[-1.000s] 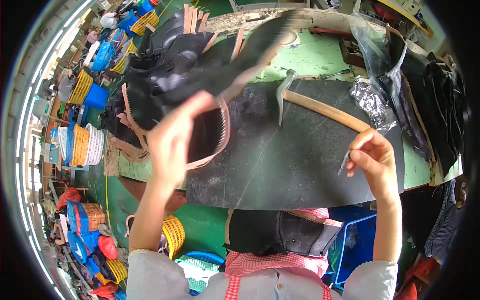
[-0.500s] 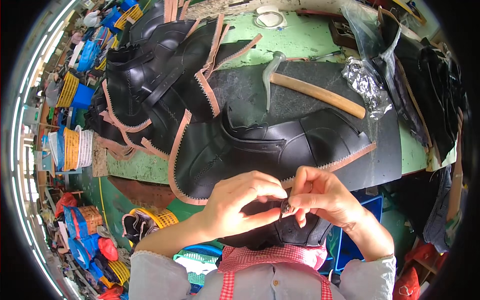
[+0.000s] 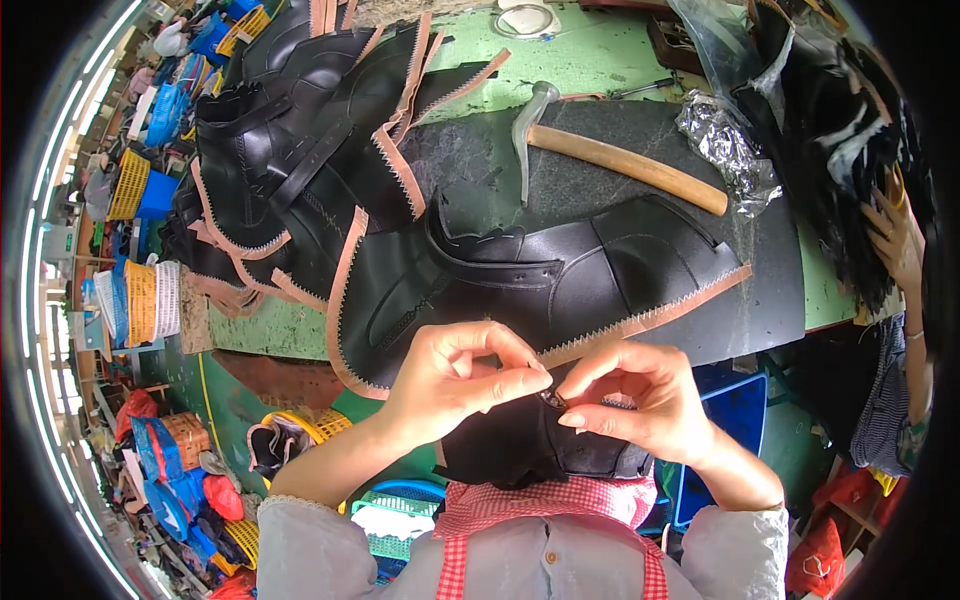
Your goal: The person is manually attaching metal hooks or eyelets to leather shoe upper components using a hammer.
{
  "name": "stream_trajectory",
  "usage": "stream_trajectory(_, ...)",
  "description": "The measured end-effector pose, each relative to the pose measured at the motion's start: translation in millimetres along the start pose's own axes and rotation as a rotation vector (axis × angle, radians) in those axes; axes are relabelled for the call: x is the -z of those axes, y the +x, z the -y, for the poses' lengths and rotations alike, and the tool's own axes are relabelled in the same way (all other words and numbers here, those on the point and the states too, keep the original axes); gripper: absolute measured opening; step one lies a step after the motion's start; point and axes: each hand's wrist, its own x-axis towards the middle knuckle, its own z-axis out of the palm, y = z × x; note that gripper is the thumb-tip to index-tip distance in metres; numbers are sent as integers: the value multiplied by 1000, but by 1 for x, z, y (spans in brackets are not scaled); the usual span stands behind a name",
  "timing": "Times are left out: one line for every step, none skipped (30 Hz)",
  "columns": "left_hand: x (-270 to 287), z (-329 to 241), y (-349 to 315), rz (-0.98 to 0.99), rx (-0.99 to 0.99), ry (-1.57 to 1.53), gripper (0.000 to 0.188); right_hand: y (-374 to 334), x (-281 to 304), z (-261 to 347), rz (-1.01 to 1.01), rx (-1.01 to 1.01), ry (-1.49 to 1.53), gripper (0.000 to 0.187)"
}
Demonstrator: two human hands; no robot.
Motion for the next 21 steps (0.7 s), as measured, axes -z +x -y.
stream_trajectory(-3, 1, 1, -19, 12, -54, 9, 1, 0, 1, -18, 57, -66, 27)
stream_trajectory(-2, 2, 1, -18, 12, -54, 9, 1, 0, 3, -36, 113, -132, 26)
stream_trajectory(0, 2, 2, 1, 91, -112, 10, 2, -1, 5, -49, 112, -149, 26)
stream_trajectory(1, 3, 2, 15, 171, -169, 10, 4, 0, 7, -46, 110, -147, 26)
stream_trajectory(1, 3, 3, 46, 220, -190, 12, 7, 2, 11, -19, 240, -317, 27)
stream_trajectory(2, 3, 3, 97, 272, -254, 13, 9, 3, 12, 8, 370, -487, 28)
stream_trajectory(2, 5, 4, 155, 325, -319, 14, 9, 6, 10, 14, 391, -484, 30)
stream_trajectory(1, 6, 6, 198, 360, -350, 16, 10, 9, 8, 13, 389, -486, 30)
stream_trajectory(1, 8, 7, 201, 360, -351, 16, 13, 14, 6, 37, 456, -513, 31)
stream_trajectory(2, 11, 8, 214, 382, -416, 16, 15, 17, 5, 63, 524, -538, 33)
stream_trajectory(3, 13, 9, 227, 403, -480, 16, 17, 17, 4, 56, 545, -536, 32)
stream_trajectory(2, 14, 9, 226, 403, -481, 16, 19, 18, 4, 57, 544, -536, 32)
stream_trajectory(1, 14, 9, 226, 379, -451, 16, 20, 19, 5, 74, 597, -564, 31)
stream_trajectory(1, 14, 8, 225, 354, -420, 16, 21, 19, 5, 92, 649, -591, 29)
stream_trajectory(0, 15, 8, 226, 354, -421, 16, 21, 21, 4, 91, 649, -592, 29)
stream_trajectory(0, 16, 8, 205, 312, -399, 15, 20, 24, 3, 86, 642, -605, 27)
stream_trajectory(-1, 16, 8, 183, 269, -378, 13, 19, 26, 3, 82, 635, -617, 24)
stream_trajectory(-3, 15, 8, 138, 227, -391, 9, 18, 25, 3, 59, 610, -600, 21)
stream_trajectory(-4, 15, 8, 138, 226, -391, 9, 17, 23, 3, 60, 611, -601, 21)
stream_trajectory(-5, 16, 8, 93, 126, -352, 8, 17, 21, 3, 1, 578, -582, 20)
stream_trajectory(-5, 17, 7, 49, 27, -314, 7, 17, 19, 3, -57, 545, -564, 20)
